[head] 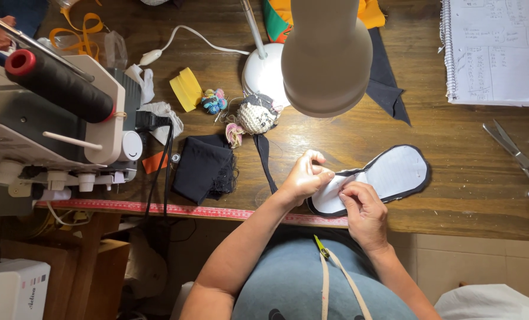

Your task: The person measures a white fabric piece with a measuring tape and a ruler, then retrieves a roll of black elastic from a shelf. They measure and cut a length of the elastic using scissors, preparing it for attachment to the fabric.

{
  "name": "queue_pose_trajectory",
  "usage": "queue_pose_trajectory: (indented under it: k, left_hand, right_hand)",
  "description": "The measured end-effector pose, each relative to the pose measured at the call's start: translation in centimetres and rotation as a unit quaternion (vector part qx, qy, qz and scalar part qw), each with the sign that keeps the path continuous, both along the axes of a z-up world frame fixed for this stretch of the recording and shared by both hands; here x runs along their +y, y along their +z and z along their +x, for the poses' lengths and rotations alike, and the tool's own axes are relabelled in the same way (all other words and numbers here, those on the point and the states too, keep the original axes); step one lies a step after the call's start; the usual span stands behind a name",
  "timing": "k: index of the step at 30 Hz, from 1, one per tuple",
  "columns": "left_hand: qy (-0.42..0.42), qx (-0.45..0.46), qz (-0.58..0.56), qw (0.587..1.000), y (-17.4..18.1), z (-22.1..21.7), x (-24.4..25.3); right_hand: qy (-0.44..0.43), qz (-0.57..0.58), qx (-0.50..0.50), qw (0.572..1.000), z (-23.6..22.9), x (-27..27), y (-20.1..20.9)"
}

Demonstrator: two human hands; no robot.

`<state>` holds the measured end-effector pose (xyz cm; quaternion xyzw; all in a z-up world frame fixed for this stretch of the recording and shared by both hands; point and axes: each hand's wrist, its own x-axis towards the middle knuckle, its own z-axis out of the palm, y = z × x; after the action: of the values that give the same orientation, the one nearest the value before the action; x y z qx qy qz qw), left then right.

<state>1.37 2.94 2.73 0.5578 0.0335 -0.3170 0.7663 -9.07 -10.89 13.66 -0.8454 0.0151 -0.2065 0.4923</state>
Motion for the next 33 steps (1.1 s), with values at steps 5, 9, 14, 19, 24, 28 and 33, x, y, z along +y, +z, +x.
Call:
queue_pose_trajectory:
  k: [5, 9, 14, 19, 24, 28, 33]
  left_hand:
    - [-0.014, 0.001, 0.003, 1.000, -0.3, 0.2, -0.2]
    - [-0.023, 0.008, 0.001, 1.000, 0.6, 0.1, -0.1]
    - [-0.009, 0.010, -0.002, 1.000, 0.5, -0.4, -0.2]
    - [0.006, 0.003, -0.001, 1.000, -0.2, -0.7, -0.5]
    - [0.019, -0.006, -0.007, 1.000, -0.9, -0.9, -0.9]
    - [0.022, -0.007, -0.014, 1.000, -1.6, -0.9, -1.0]
    - [0.030, -0.006, 0.034, 0.999, 1.1, -0.4, 0.4]
  right_hand:
    - [-0.003, 0.012, 0.001, 1.000, 0.3, -0.5, -0.6]
    - [-0.010, 0.047, 0.017, 0.999, 0.5, -0.8, -1.3]
    - [-0.010, 0.031, 0.026, 0.999, 0.5, -1.0, -2.4]
    - [-0.024, 0.028, 0.042, 0.998, 0.6, -0.7, -2.4]
    - [-0.052, 0.054, 0.082, 0.994, 0.4, -0.2, -3.2]
    - [-0.074, 0.099, 0.133, 0.983, 0.4, -0.3, -4.3]
    - [-0.082, 0.087, 0.163, 0.979, 0.5, -0.7, -3.6]
